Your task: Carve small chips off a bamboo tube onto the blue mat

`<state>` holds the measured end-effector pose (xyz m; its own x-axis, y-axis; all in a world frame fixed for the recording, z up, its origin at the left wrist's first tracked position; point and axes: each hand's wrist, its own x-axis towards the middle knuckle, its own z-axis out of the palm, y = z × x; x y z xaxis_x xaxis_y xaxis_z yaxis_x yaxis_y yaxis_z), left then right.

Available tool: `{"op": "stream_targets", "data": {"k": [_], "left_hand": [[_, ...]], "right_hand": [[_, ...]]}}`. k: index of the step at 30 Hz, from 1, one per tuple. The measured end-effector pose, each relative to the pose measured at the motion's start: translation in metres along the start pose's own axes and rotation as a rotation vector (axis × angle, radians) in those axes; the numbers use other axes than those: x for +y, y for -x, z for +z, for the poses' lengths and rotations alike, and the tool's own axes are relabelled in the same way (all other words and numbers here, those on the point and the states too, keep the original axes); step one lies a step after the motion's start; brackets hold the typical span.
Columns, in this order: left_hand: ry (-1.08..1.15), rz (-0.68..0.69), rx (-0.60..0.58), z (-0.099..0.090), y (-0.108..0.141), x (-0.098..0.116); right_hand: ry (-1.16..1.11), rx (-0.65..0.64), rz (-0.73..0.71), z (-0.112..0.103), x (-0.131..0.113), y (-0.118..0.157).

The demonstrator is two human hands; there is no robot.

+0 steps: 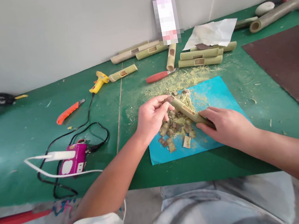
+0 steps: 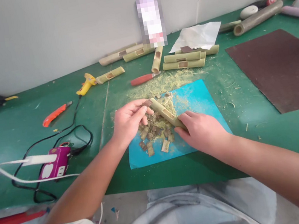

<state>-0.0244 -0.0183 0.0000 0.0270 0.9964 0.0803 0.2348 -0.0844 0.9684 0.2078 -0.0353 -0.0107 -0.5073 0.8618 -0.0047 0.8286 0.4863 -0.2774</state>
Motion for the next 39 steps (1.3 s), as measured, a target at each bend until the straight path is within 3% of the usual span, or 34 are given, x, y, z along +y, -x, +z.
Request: {"op": "stream_targets", "data": {"k": [9, 15, 20, 30, 39], "left_hand": [[-0.135, -0.011, 0.029, -0.003, -0.008, -0.01], [-0.491, 0.258, 0.09, -0.007, -0.011, -0.022], [-0.637, 0.426, 0.135, -0.009, -0.014, -0.022], [-0.58, 0.451, 0.201, -0.014, -0.017, -0.018], [-0.529, 0.428, 0.17, -0.014, -0.017, -0.022]], "right_hand": [[0.072, 0.056, -0.032, 0.0, -0.002, 0.002], [0.097, 0.105, -0.076, 0.0, -0.003, 0.004], [0.066, 0.146, -0.101, 0.0, -0.002, 0.005], [0.062, 0.137, -0.056, -0.002, 0.0, 0.004], [0.086, 0.134, -0.013, -0.003, 0.002, 0.001]]}}
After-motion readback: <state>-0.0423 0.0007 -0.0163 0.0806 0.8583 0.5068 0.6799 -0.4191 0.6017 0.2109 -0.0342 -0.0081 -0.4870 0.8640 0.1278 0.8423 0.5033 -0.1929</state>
